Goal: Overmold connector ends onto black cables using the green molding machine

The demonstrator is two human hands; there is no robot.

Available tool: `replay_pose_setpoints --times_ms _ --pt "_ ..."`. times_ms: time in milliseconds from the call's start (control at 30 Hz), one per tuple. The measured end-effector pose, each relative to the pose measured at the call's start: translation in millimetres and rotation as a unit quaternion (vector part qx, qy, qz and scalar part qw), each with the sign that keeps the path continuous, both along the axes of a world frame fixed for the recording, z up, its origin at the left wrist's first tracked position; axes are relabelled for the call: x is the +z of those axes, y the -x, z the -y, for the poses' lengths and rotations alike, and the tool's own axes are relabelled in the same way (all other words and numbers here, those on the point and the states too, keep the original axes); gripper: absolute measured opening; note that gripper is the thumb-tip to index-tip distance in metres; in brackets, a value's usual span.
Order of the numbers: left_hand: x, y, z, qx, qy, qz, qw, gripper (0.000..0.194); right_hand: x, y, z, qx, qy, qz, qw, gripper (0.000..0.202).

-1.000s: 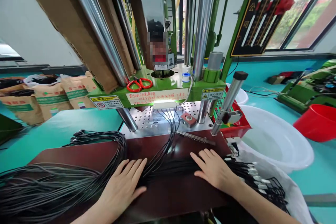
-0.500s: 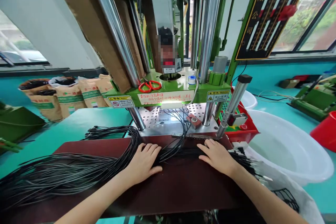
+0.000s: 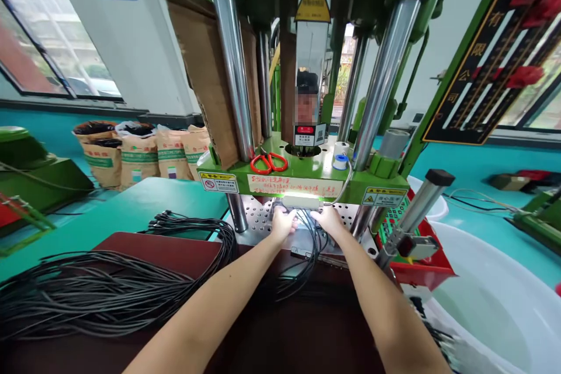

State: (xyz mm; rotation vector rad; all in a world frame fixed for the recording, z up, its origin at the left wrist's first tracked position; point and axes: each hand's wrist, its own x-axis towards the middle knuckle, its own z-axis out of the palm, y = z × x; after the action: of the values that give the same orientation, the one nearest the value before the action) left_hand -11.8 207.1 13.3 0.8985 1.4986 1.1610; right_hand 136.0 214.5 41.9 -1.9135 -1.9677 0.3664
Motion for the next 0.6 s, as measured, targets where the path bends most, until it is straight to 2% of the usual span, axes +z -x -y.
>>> replay_pose_setpoints --times_ms 167,300,467,600 --pt "-0.8 29 2 -0.006 -0.058 -0.175 0.983 0.034 -15.4 2 -1 -0.016 0.028 0.036 0.999 0.031" --pt "2.7 47 5 -0.065 -0.108 -0.306 0.944 0.031 -15.6 10 1 -0.029 -0.013 0.087 0.996 0.022" --pt "5.4 47 5 -0.141 -0.122 -0.433 0.882 0.034 -12.6 18 5 -0.016 -0.041 0.141 0.989 0.029" --pt "14.0 45 0 -0.169 -0.122 -0.503 0.839 0.033 -11.2 17 2 -0.007 -0.053 0.176 0.983 0.031"
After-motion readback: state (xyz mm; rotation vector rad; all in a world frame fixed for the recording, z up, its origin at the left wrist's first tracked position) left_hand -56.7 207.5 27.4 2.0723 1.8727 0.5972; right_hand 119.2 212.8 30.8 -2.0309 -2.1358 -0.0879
